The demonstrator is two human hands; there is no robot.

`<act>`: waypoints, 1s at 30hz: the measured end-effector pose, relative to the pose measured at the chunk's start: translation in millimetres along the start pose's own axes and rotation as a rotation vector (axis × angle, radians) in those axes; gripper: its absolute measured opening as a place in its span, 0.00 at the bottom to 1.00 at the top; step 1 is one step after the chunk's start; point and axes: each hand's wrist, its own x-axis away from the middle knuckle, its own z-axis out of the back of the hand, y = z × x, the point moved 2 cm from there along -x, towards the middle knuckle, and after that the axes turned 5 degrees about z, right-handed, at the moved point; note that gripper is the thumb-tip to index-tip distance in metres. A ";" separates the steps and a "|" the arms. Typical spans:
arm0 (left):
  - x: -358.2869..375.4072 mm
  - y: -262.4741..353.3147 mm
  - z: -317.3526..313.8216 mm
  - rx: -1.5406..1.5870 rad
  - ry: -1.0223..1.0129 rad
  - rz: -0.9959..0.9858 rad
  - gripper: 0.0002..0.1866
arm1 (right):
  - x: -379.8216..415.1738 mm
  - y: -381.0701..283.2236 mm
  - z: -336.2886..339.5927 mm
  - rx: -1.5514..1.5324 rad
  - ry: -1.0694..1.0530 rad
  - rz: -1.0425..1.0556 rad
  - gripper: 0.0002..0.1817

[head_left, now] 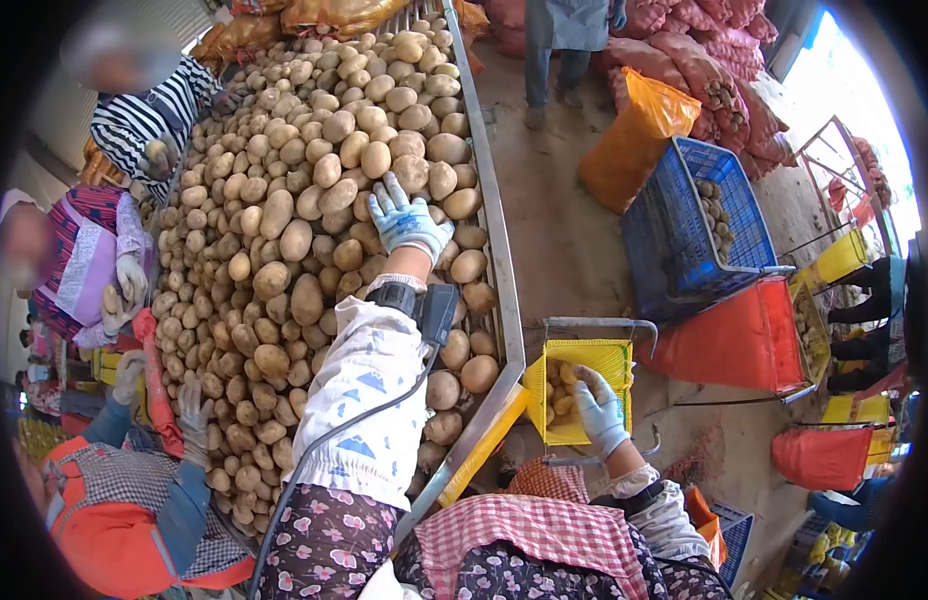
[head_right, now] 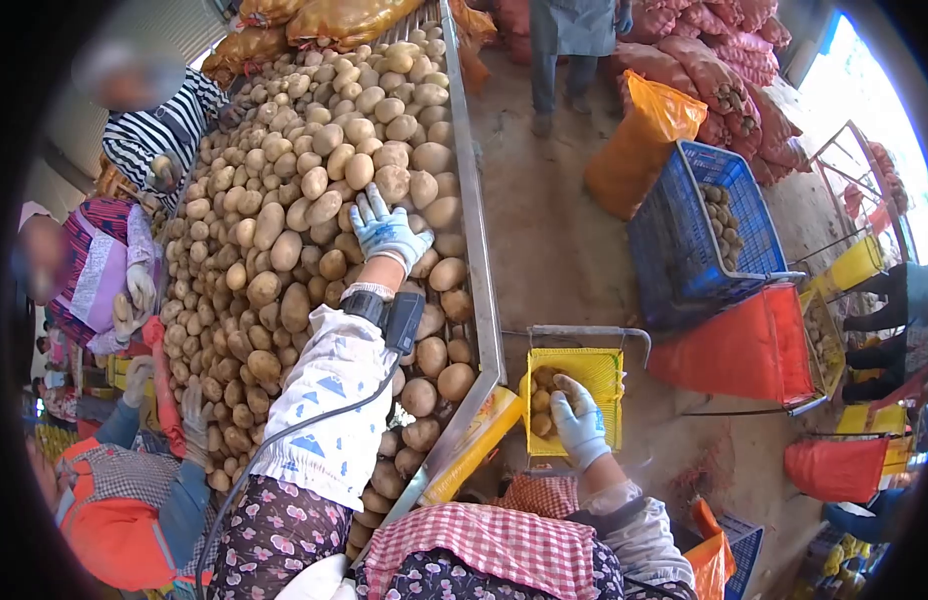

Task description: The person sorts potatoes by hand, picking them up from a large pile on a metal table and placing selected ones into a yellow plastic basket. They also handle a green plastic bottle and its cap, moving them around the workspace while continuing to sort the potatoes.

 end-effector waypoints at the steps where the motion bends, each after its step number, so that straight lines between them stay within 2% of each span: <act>1: 3.0 -1.4 -0.6 -0.006 -0.021 -0.007 0.38 | 1.7 -5.5 0.4 -0.057 0.002 -0.052 0.19; 2: 5.0 -2.9 -2.1 -0.008 -0.023 -0.007 0.38 | 3.3 -11.4 0.5 -0.110 0.003 -0.104 0.18; 4: 7.4 -5.5 -0.2 0.095 0.062 -0.052 0.37 | -1.0 -11.1 2.0 -0.132 0.014 -0.046 0.17; 5: 10.2 -8.0 0.1 0.099 0.067 -0.047 0.37 | -4.6 -15.7 4.1 -0.281 -0.018 -0.074 0.17; 6: 18.3 -12.3 2.9 0.192 0.226 -0.048 0.34 | -8.5 -23.9 5.8 -0.431 -0.050 -0.104 0.17; 7: 28.9 -15.8 5.4 0.281 0.385 -0.052 0.32 | -14.6 -35.6 8.1 -0.554 -0.146 -0.106 0.25; 8: 44.8 -14.4 6.4 0.491 0.542 -0.121 0.28 | -22.5 -49.6 5.1 -0.559 -0.143 -0.104 0.25; 10: 93.7 0.2 23.5 0.632 0.623 -0.436 0.27 | -32.6 -81.8 -12.3 -0.884 -0.117 -0.003 0.34; 11: 117.5 11.6 33.6 0.670 0.532 -0.604 0.27 | -38.5 -95.1 -17.8 -0.885 -0.094 -0.007 0.34; 12: 137.4 21.6 42.4 0.664 0.403 -0.735 0.30 | -44.4 -108.6 -24.0 -0.970 -0.182 -0.038 0.33; 13: 144.4 25.1 40.1 0.711 0.393 -0.767 0.33 | -46.4 -116.1 -28.1 -1.054 -0.264 -0.072 0.33; 14: 150.0 24.7 36.9 0.761 0.378 -0.796 0.37 | -48.6 -108.6 -28.3 -1.046 -0.193 -0.115 0.29; 15: 134.2 13.4 41.9 0.851 0.127 -0.752 0.41 | -54.3 -96.4 -23.3 -1.234 -0.233 -0.207 0.28; 16: 127.6 -7.5 18.0 0.594 0.527 -0.600 0.39 | -57.0 -88.4 -17.3 -1.425 -0.276 -0.289 0.26; 17: 122.4 -29.8 20.9 0.370 0.406 -0.359 0.37 | -54.5 -92.1 -15.0 -1.393 -0.200 -0.263 0.25; 18: 120.3 -56.9 -10.2 0.177 0.444 -0.219 0.39 | -52.9 -90.2 -9.7 -1.394 -0.170 -0.253 0.25; 19: 121.2 -81.2 -37.9 0.146 0.405 -0.219 0.42 | -51.8 -88.4 -3.8 -1.392 -0.212 -0.211 0.31; 20: 130.0 -95.9 -53.2 0.031 0.255 -0.241 0.42 | -50.7 -86.5 2.9 -1.387 -0.256 -0.172 0.38; 21: 129.0 -101.6 -55.0 0.051 0.307 -0.317 0.42 | -49.9 -85.4 8.1 -1.381 -0.303 -0.134 0.45; 22: 125.6 -102.3 -59.6 0.103 0.293 -0.311 0.41 | -49.4 -84.6 14.4 -1.380 -0.276 -0.126 0.45; 25: 112.1 -80.8 -44.3 -0.032 0.157 -0.192 0.39 | -43.1 -92.0 27.7 -1.285 -0.489 0.000 0.56; 28: 101.5 -71.4 -38.5 -0.089 0.085 -0.127 0.36 | -31.5 -95.6 31.4 -1.221 -0.354 -0.056 0.57; 29: 98.8 -77.4 -50.3 -0.076 0.140 -0.148 0.35 | -23.7 -100.6 33.7 -1.175 -0.312 -0.027 0.57; 30: 99.7 -78.1 -51.7 -0.099 0.140 -0.172 0.34 | -20.3 -88.7 36.9 -1.190 -0.350 -0.003 0.50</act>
